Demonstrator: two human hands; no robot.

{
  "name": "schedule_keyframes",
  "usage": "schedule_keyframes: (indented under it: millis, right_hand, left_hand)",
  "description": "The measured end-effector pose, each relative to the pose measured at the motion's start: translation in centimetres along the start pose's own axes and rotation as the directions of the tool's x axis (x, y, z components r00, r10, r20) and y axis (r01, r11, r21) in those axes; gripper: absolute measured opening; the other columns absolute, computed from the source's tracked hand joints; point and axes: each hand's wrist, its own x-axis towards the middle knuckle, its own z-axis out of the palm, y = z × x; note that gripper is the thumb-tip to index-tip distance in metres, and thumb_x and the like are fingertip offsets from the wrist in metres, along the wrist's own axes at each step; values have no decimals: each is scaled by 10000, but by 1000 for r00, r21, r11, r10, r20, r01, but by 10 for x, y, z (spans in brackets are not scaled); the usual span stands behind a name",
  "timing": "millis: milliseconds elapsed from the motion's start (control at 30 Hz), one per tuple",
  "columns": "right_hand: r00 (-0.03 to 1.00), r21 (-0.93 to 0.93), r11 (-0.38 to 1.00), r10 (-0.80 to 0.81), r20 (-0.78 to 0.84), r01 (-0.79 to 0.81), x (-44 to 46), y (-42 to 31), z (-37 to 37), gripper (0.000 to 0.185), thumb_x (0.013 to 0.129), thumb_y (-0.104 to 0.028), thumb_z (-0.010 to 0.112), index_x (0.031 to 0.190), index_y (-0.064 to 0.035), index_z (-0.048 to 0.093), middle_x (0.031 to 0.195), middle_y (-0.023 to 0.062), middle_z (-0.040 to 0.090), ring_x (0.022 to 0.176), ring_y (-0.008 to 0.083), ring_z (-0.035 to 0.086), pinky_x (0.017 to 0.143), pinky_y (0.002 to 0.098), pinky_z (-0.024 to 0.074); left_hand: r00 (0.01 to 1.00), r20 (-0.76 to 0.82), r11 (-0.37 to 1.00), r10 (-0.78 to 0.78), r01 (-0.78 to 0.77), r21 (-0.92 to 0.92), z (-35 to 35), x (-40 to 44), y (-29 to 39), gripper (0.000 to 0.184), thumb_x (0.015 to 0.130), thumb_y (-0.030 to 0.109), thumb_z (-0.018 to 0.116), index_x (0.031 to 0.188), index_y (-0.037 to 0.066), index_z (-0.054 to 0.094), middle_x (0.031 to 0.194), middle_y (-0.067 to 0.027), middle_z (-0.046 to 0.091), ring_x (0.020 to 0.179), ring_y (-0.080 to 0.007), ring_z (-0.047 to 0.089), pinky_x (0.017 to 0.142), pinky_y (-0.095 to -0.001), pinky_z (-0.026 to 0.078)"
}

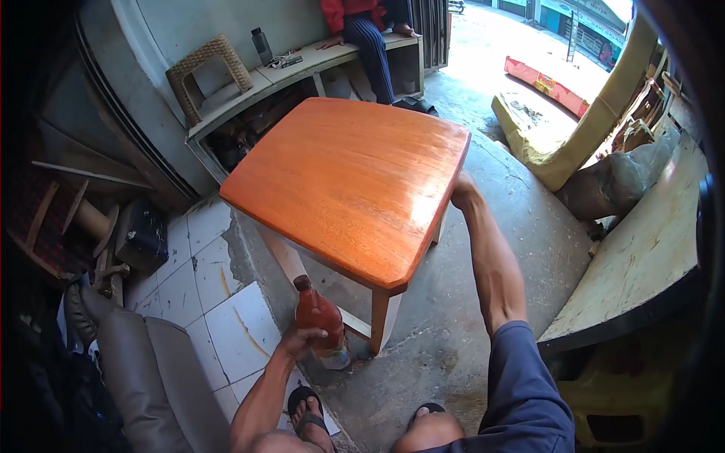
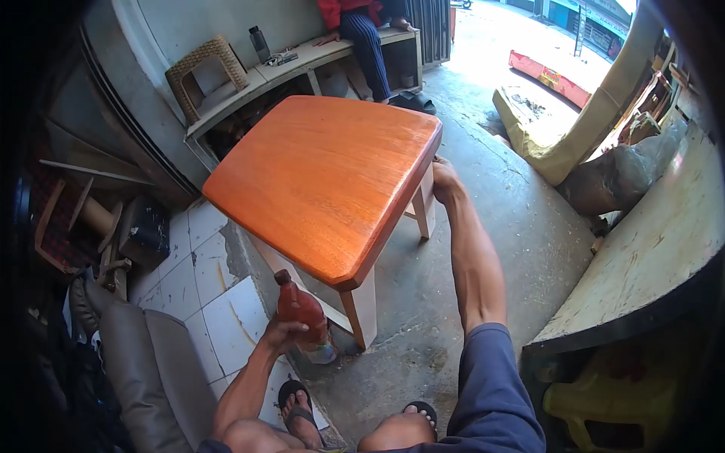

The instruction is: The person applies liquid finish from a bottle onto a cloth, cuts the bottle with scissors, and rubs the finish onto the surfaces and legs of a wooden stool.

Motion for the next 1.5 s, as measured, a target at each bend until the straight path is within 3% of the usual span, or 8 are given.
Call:
schedule_keyframes:
  millis: [467,667,733,933,1067,1267,1400,1500]
  right_hand:
    - [807,151,924,-217,-550,351,-215,-4,-64,284,973,-4,695,1251,-21,637,1100,83,737,926,181,726,762,360,633]
    - [679,158,937,-103,-727,311,-298,16,28,218,1039,-8,592,1255,21,583,1095,77,694,963,212,720,795,399,691]
    - [761,317,911,5,-649,264,-326,2,62,299,1044,2,577,1339,25,530,1106,87,685,996,224,721,847,418,697]
    - [713,-395,651,-701,14,648,-282,-147,85,298,1030,14,593,1316,-18,671,1204,127,741,1088,211,727,1003,351,598]
    - [790,-787,254,-446,421,562,-254,-197,111,238,1016,-36,640,1216,-101,751,1169,105,760,1097,209,727,994,381,584]
    - [593,-664,-14,-437,677,748,-375,-177,124,193,916,-33,712,1076,-132,755,1021,30,724,968,212,688,915,386,545]
    - [676,-630,247,-226,701,736,-458,-154,116,225,860,0,724,1049,-123,717,962,49,706,980,213,694,1001,434,516]
    - [848,-513,739,-529,-39,437,-479,-124,79,443,930,66,682,1353,-60,646,1185,107,741,1099,195,707,927,356,584]
  left_hand:
    - [933,359,965,-36,-62,255,-15,103,71,988,639,26,803,1557,80,442,1463,-111,607,1316,-310,610,1140,-470,501]
    - [980,177,885,-89,-3,465,-46,93,111,1123,590,76,779,1619,100,330,1503,-78,552,1391,-279,543,1132,-456,496]
    - [985,167,893,-33,-46,448,-62,79,119,1117,588,78,780,1614,100,338,1499,-77,555,1390,-280,544,1134,-456,494]
    - [990,103,883,92,-129,450,-106,31,129,1098,582,83,782,1597,99,362,1486,-73,561,1384,-282,548,1143,-455,487]
    - [983,93,861,156,-181,475,-121,1,134,1086,579,87,784,1586,98,378,1477,-70,566,1380,-283,550,1148,-455,482]
    - [977,114,860,182,-214,463,-124,-82,159,873,594,112,801,1416,63,511,1290,-59,640,1267,-292,622,1178,-447,447]
    - [915,100,792,390,-389,471,-108,-134,184,922,598,145,833,1444,53,478,1274,-97,655,1233,-334,658,1210,-522,421]
    - [920,195,736,340,-389,554,-63,-179,210,888,658,140,851,1443,17,456,1266,-170,666,1264,-388,649,1195,-539,436]
